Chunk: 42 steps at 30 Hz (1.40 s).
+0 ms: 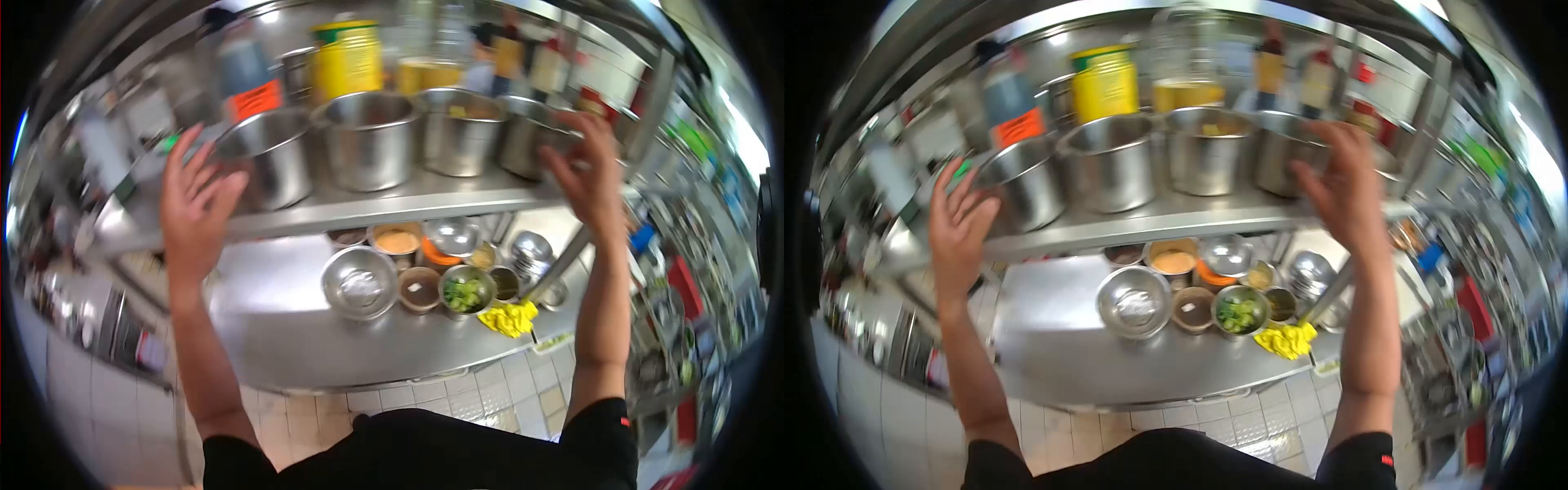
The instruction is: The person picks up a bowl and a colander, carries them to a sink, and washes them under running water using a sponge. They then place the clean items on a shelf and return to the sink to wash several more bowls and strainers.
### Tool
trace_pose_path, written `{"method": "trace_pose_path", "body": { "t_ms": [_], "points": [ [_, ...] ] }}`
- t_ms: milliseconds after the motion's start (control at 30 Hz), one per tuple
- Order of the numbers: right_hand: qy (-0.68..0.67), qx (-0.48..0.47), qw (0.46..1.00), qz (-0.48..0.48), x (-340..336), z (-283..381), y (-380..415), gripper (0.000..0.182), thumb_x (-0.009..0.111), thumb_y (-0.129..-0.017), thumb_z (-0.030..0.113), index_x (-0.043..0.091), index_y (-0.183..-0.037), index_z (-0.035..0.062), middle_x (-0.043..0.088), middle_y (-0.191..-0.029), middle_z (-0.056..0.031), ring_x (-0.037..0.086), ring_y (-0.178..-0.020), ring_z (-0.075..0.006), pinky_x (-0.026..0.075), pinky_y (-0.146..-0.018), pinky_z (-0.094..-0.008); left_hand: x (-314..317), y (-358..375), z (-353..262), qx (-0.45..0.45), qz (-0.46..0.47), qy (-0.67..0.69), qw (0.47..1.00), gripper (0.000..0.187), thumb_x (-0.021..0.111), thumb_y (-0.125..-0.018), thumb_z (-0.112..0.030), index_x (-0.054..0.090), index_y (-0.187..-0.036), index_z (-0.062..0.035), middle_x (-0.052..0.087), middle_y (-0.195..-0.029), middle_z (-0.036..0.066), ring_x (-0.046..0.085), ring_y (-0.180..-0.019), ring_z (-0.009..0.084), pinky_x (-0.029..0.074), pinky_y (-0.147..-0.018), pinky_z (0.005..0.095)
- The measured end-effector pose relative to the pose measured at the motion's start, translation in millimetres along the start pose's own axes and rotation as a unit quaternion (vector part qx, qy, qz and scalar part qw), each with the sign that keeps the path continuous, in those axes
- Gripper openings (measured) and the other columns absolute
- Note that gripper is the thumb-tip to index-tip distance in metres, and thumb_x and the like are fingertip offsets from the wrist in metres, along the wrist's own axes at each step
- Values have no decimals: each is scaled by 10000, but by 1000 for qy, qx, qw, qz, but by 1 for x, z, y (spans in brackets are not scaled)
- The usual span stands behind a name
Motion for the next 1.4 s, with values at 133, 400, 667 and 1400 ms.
{"method": "trace_pose_path", "body": {
  "t_ms": [133,400,667,1400],
  "points": [
    [-133,23,979,-153,-7,-7,31,434,677,-929,23,574,-1351,25,627,-1298,-97,616,-850,-123,505,-787,-258,-35,40,-13,92,-97,-60,989,733,824,-833,-148,438,-1444,-26,510,-1440,193,596,-1190,283,481,-1031,405],
    [-520,16,839,-160,63,46,151,521,598,-962,349,535,-1277,-61,642,-995,-168,538,-709,-183,444,-644,-283,-172,130,21,-15,-164,-147,975,465,718,-896,-54,520,-1314,-12,575,-1323,124,628,-1090,200,542,-926,339],
    [-472,241,816,232,201,181,243,323,689,-931,288,603,-1034,-7,603,-872,-35,496,-655,-76,394,-598,-220,-377,165,137,-218,-269,-85,934,336,596,-1022,-304,571,-1241,-51,634,-1226,93,636,-953,156,547,-849,325],
    [-603,77,686,400,479,603,214,512,738,-764,23,602,-1258,17,608,-1190,-130,622,-868,-164,530,-788,-306,-447,159,327,-239,-49,-54,968,229,545,-1046,-215,575,-1166,-22,533,-733,29,476,-663,97,401,-588,308]
  ]
}}
Point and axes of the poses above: each hand's wrist, its own y-axis away from the middle knuckle, its own x-axis out of the palm, z = x × y, the point moved 5 cm from there along -y, towards the middle knuckle
